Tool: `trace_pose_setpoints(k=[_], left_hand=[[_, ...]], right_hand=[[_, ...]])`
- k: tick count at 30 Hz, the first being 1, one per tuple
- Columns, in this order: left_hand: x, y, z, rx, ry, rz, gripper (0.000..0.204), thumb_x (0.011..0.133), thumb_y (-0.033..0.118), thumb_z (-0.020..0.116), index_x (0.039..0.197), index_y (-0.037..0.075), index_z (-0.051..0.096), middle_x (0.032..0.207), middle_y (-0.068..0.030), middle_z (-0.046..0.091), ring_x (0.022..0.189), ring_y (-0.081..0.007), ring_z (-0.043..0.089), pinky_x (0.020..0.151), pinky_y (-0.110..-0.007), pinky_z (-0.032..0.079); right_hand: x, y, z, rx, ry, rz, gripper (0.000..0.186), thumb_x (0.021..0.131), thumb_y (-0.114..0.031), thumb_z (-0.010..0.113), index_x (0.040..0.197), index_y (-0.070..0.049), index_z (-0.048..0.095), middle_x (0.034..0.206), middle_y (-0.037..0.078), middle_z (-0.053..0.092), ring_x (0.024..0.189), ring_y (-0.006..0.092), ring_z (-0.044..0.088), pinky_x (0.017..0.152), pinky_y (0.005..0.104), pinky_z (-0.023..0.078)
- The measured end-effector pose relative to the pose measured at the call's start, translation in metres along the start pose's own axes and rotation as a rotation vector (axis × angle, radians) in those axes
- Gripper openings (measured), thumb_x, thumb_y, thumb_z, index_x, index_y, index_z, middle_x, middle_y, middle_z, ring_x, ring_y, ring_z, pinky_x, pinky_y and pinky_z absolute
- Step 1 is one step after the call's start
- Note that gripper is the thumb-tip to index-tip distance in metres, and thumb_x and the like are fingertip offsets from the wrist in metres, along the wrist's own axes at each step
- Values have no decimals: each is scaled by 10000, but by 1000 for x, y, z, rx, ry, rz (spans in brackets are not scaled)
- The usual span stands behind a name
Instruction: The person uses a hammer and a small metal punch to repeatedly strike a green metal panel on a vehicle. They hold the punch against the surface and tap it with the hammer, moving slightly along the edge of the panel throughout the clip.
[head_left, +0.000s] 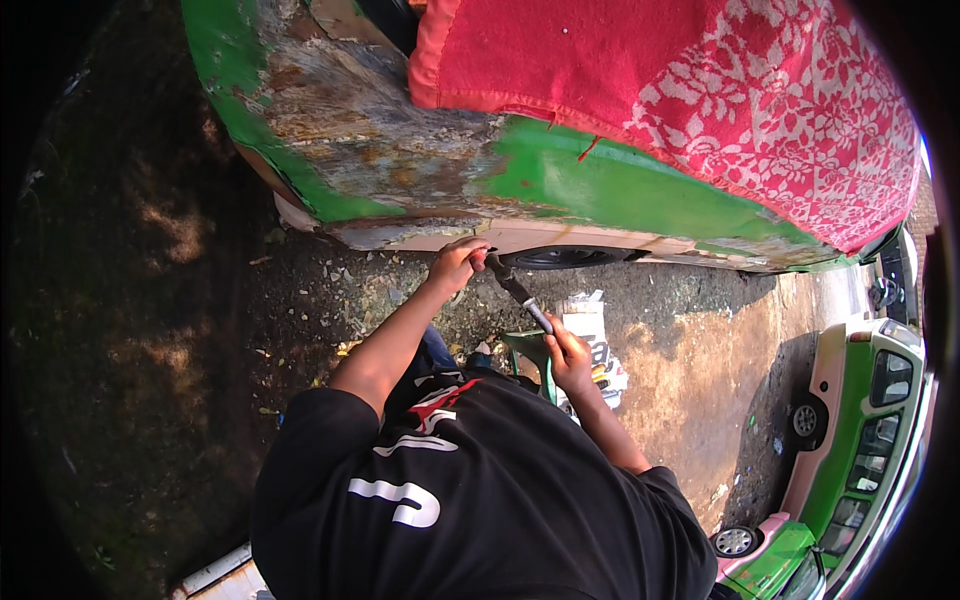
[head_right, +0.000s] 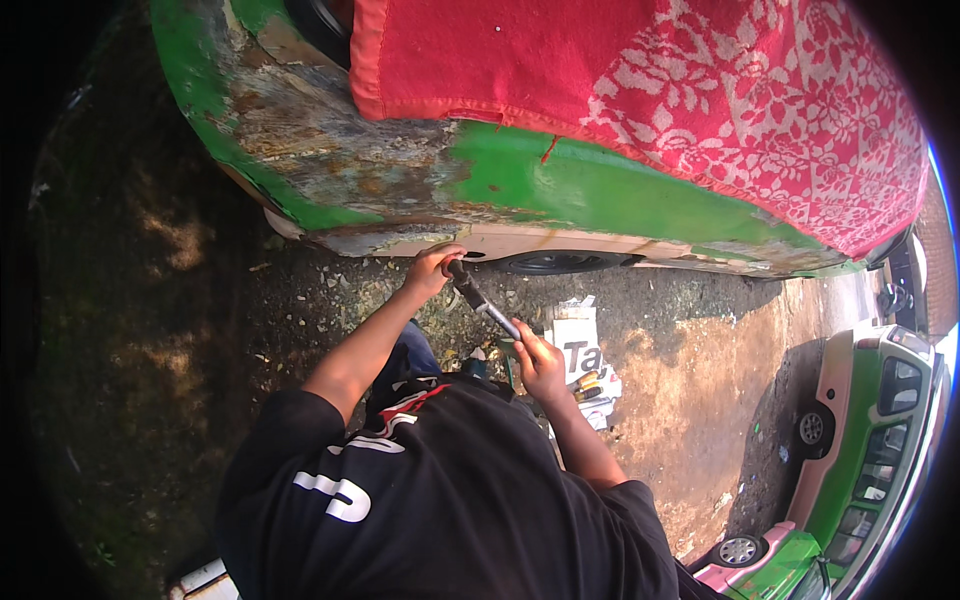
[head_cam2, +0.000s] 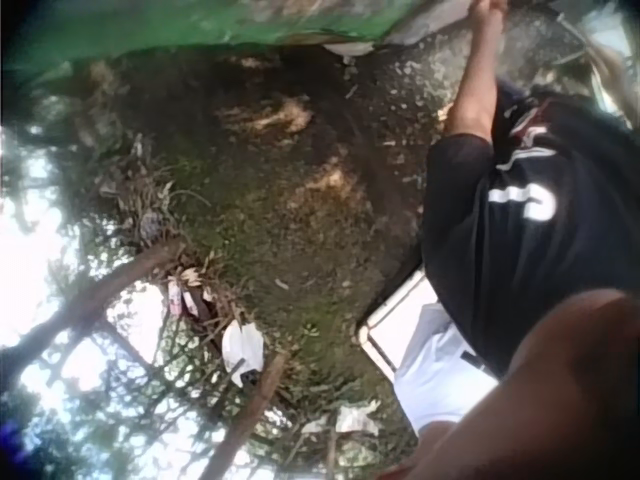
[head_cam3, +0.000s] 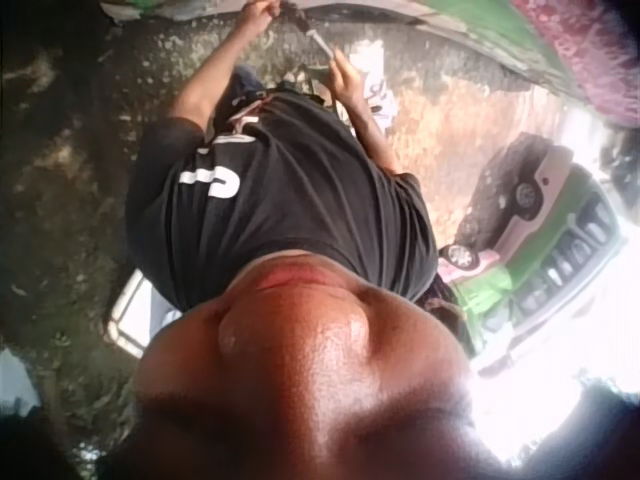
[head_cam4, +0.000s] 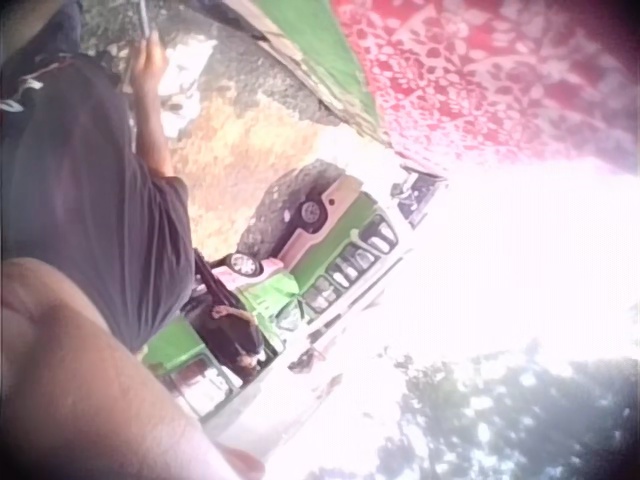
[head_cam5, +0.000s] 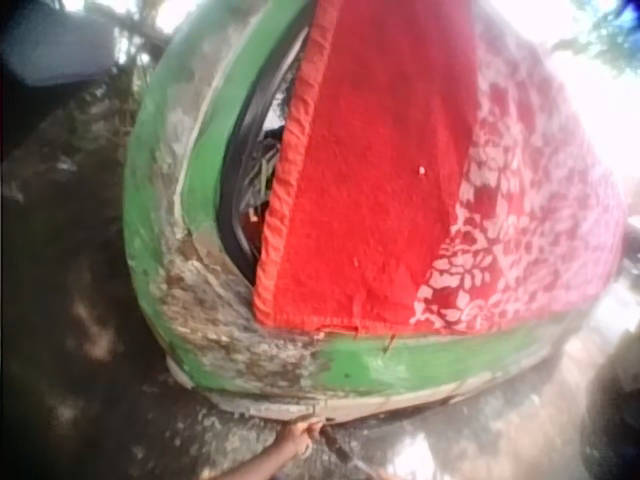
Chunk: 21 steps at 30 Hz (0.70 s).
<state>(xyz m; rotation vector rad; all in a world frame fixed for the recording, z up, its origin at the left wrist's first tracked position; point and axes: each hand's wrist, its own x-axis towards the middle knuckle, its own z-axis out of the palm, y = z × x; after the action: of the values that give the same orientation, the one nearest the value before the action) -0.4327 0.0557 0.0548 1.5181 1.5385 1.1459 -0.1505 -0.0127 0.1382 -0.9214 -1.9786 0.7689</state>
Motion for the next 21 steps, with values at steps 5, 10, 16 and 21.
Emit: trace_pose_setpoints(k=[5, 10, 16, 21], left_hand=[[1, -21, -1, -93, 22, 100, 191, 878, 61, 609, 1049, -12, 647, 982, -81, 649, 864, -169, 594, 793, -303, 470], [11, -28, 5, -269, 37, 75, 146, 928, 98, 601, 1041, 16, 647, 891, -27, 587, 811, -113, 516, 728, -278, 429], [17, -27, -1, 9, 8, -72, 157, 897, 47, 561, 1026, 65, 649, 847, -37, 625, 780, -148, 562, 744, -290, 451], [17, 6, 2, 8, 23, -64, 183, 882, 31, 552, 1022, 94, 650, 881, -97, 654, 791, -186, 601, 739, -310, 461]], right_hand=[[6, -14, 1, -144, -217, 198, 386, 890, -77, 659, 1272, -113, 618, 794, 165, 663, 664, 263, 666, 588, 342, 498], [9, -17, 10, -23, -74, 193, 384, 908, -115, 652, 1289, -141, 615, 792, 162, 664, 637, 243, 645, 599, 343, 501], [17, -17, 11, 7, -40, 243, 374, 934, -142, 628, 1307, -139, 598, 877, 164, 691, 724, 250, 681, 656, 335, 514], [28, -23, 7, -132, -175, 457, 373, 945, -138, 613, 1314, -95, 585, 874, 171, 696, 699, 242, 675, 661, 320, 514]])
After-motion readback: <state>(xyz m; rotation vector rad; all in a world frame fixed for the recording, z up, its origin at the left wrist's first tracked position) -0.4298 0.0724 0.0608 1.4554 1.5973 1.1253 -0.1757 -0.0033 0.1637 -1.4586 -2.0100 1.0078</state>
